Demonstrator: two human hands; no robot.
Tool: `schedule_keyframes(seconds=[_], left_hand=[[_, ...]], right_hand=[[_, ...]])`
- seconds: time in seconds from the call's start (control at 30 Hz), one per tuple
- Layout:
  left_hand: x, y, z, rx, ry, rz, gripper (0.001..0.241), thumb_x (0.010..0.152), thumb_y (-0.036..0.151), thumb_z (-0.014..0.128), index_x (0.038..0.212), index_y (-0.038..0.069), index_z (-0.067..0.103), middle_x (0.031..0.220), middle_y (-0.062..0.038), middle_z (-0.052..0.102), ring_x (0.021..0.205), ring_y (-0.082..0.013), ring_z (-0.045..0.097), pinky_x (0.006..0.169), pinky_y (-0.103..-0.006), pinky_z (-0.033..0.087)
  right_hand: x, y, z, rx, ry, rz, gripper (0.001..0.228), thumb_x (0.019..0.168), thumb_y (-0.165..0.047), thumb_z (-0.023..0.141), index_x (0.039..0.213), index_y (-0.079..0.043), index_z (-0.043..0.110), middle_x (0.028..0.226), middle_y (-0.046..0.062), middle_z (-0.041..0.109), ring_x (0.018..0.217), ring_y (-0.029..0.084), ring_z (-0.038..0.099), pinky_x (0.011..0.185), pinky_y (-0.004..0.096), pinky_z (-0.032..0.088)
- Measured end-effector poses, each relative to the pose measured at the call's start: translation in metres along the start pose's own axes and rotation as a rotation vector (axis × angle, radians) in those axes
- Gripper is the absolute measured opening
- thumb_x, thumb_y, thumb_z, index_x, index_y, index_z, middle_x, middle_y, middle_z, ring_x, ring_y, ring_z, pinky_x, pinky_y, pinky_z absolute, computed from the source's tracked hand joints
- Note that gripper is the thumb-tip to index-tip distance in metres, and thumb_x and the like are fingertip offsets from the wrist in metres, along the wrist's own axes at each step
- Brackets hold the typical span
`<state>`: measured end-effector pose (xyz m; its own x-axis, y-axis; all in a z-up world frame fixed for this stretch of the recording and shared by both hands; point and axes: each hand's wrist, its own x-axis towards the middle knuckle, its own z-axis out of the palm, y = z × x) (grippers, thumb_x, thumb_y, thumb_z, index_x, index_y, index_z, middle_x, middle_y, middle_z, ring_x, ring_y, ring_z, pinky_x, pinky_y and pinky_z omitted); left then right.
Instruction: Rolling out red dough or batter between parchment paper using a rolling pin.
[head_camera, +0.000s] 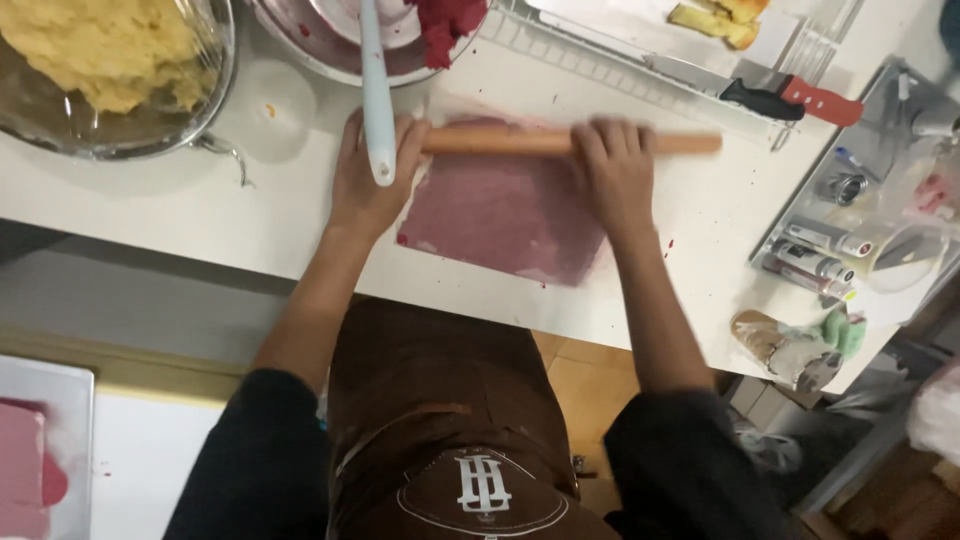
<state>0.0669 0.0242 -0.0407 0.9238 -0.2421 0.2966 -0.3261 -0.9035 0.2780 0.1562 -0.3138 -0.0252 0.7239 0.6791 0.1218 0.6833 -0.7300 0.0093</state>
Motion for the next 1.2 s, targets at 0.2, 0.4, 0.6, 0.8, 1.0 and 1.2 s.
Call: schedule_keyframes(seconds=[0.2, 0.4, 0.6, 0.8, 1.0, 1.2], left_hand=[[-0.072, 0.052, -0.014, -0.029, -0.221, 0.161, 0.037, 0.096, 0.017, 0.062, 0.133, 0.021, 0.066, 0.118, -0.003, 0.07, 0.112, -0.0247, 0.066, 0.101, -0.0468, 0.052], [-0.098, 0.1, 0.014, 0.004, -0.255, -0.057, 0.071, 0.106, 0.059, 0.035, 0.148, 0.004, 0.052, 0.157, -0.018, 0.048, 0.146, -0.0313, 0.044, 0.122, -0.0528, 0.02], [-0.002, 0.085, 0.048, 0.034, -0.253, -0.08, 0.081, 0.108, 0.06, 0.032, 0.154, -0.007, 0.041, 0.16, -0.027, 0.039, 0.148, -0.0393, 0.038, 0.114, -0.0575, 0.035], [0.073, 0.069, 0.062, -0.082, -0.299, -0.071, 0.072, 0.102, 0.027, 0.06, 0.161, 0.0, 0.028, 0.166, -0.02, 0.025, 0.154, -0.0367, 0.026, 0.118, -0.0623, 0.027], [-0.024, 0.071, 0.046, -0.008, -0.215, 0.233, 0.047, 0.103, 0.03, 0.054, 0.147, 0.017, 0.056, 0.144, -0.005, 0.059, 0.133, -0.0273, 0.056, 0.112, -0.0572, 0.039], [-0.04, 0.081, -0.005, -0.088, -0.227, 0.185, 0.025, 0.106, 0.02, 0.057, 0.128, 0.019, 0.067, 0.095, 0.0, 0.066, 0.093, -0.0201, 0.066, 0.089, -0.0386, 0.055]], right_hand=[[-0.191, -0.091, 0.013, 0.131, -0.092, 0.348, 0.042, 0.084, -0.032, 0.08, 0.124, -0.021, 0.07, 0.108, 0.007, 0.064, 0.101, 0.027, 0.065, 0.093, 0.048, 0.047], [-0.179, -0.156, -0.016, 0.093, -0.158, 0.581, 0.067, 0.107, -0.043, 0.033, 0.157, 0.001, 0.037, 0.161, 0.025, 0.04, 0.152, 0.038, 0.032, 0.12, 0.055, 0.01], [-0.117, -0.076, 0.006, 0.066, -0.329, 0.697, 0.072, 0.105, -0.041, 0.039, 0.162, 0.0, 0.026, 0.167, 0.023, 0.029, 0.154, 0.038, 0.027, 0.118, 0.064, 0.013], [-0.077, -0.01, 0.01, 0.15, -0.148, 0.698, 0.061, 0.111, -0.034, 0.041, 0.163, -0.005, 0.025, 0.169, 0.016, 0.025, 0.157, 0.034, 0.018, 0.121, 0.059, 0.004], [-0.19, -0.054, 0.013, 0.138, -0.045, 0.474, 0.067, 0.085, -0.033, 0.08, 0.146, -0.017, 0.059, 0.14, 0.007, 0.059, 0.132, 0.029, 0.055, 0.12, 0.056, 0.023], [-0.221, -0.076, 0.017, 0.115, 0.062, 0.343, 0.028, 0.093, -0.01, 0.066, 0.119, -0.015, 0.075, 0.11, 0.01, 0.066, 0.1, 0.031, 0.066, 0.088, 0.048, 0.051]])
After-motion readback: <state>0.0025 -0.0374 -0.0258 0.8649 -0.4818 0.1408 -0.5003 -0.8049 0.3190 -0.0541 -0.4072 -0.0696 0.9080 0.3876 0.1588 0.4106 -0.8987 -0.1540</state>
